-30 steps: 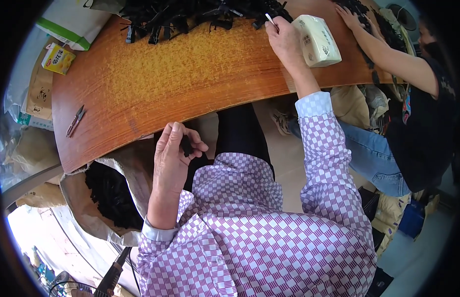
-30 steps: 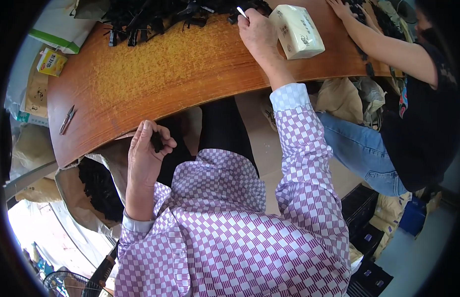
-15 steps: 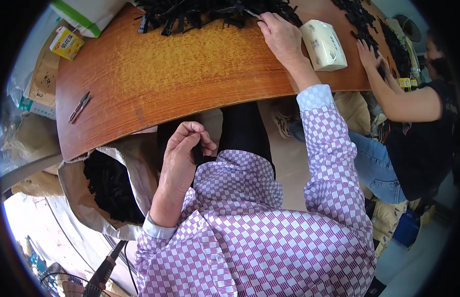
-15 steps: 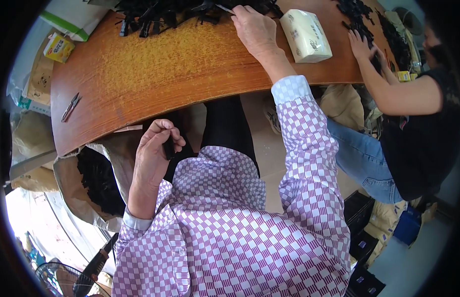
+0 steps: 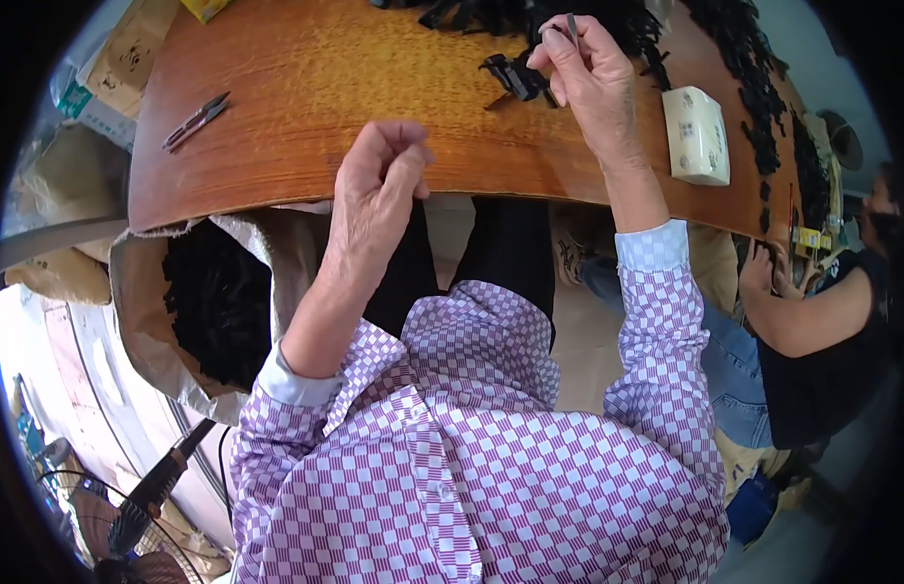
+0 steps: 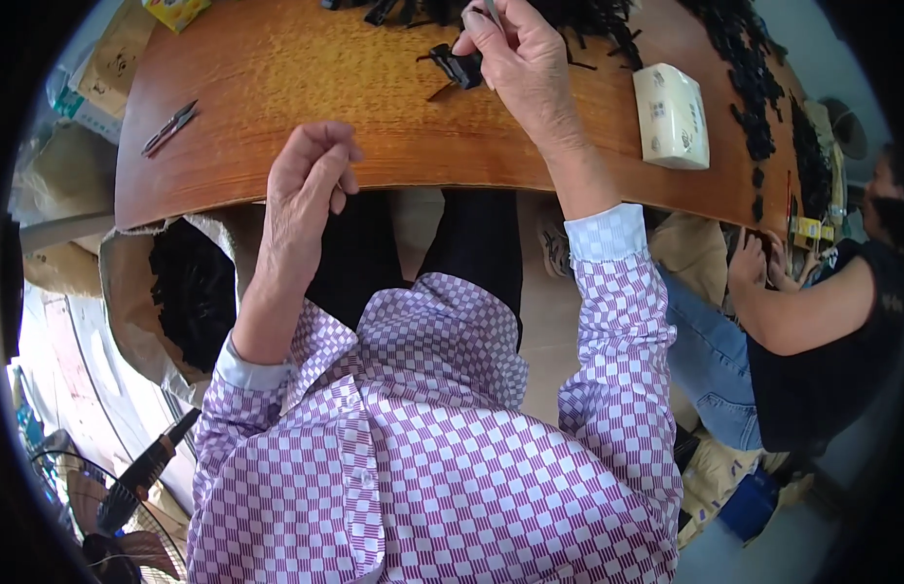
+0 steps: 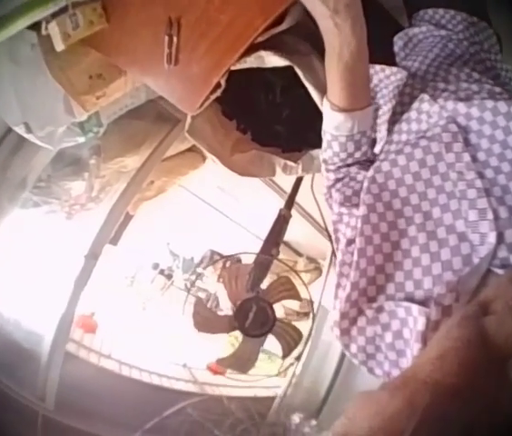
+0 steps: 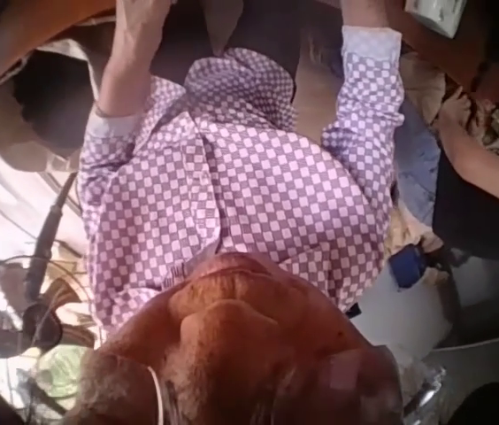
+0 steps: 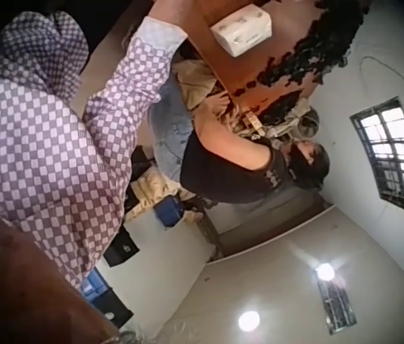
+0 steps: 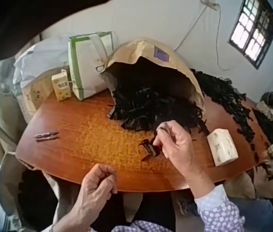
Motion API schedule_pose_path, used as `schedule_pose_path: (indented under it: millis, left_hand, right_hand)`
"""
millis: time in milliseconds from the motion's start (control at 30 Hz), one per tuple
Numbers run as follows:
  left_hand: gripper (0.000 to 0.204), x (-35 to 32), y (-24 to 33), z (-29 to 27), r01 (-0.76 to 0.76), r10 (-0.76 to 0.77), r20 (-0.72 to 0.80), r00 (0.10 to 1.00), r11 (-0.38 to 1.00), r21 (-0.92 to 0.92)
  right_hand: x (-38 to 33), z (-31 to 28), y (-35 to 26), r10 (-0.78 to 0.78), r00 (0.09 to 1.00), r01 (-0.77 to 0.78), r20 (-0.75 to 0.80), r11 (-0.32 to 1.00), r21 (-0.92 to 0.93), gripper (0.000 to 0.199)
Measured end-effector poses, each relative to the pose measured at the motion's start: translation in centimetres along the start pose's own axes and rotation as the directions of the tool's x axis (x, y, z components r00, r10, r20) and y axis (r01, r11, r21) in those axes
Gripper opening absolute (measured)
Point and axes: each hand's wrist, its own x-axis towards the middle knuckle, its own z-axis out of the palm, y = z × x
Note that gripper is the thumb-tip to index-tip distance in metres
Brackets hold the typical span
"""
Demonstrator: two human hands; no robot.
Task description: Assembling small black plastic components at a mechanical workstation.
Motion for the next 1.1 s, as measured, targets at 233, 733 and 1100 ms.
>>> schedule_pose_path:
  millis: [233, 733, 1100]
  left_hand:
    - [0.034, 1.6, 0.0, -1.7, -0.089, 0.106, -0.119, 0.987, 0.985, 0.147]
    - [0.053, 2.1, -0.4, -4.6, -0.153, 0.149, 0.032, 0.988, 0.964, 0.216]
    - [0.039, 1.1, -1.0, -3.4, -0.154, 0.162, -0.044, 0.986, 0.978, 0.142]
  right_hand:
    - [1.1, 4.5, -1.2, 0.003, 0.984, -0.029, 0.179, 0.989, 0.144, 0.013]
    - [-3.3, 10.0, -2.4, 0.293, 0.885, -0.36, 0.362, 0.923, 0.134, 0.015]
    - [-3.9, 10.7, -2.7, 0.461, 0.824, -0.546, 0.329, 0.802, 0.243, 0.031]
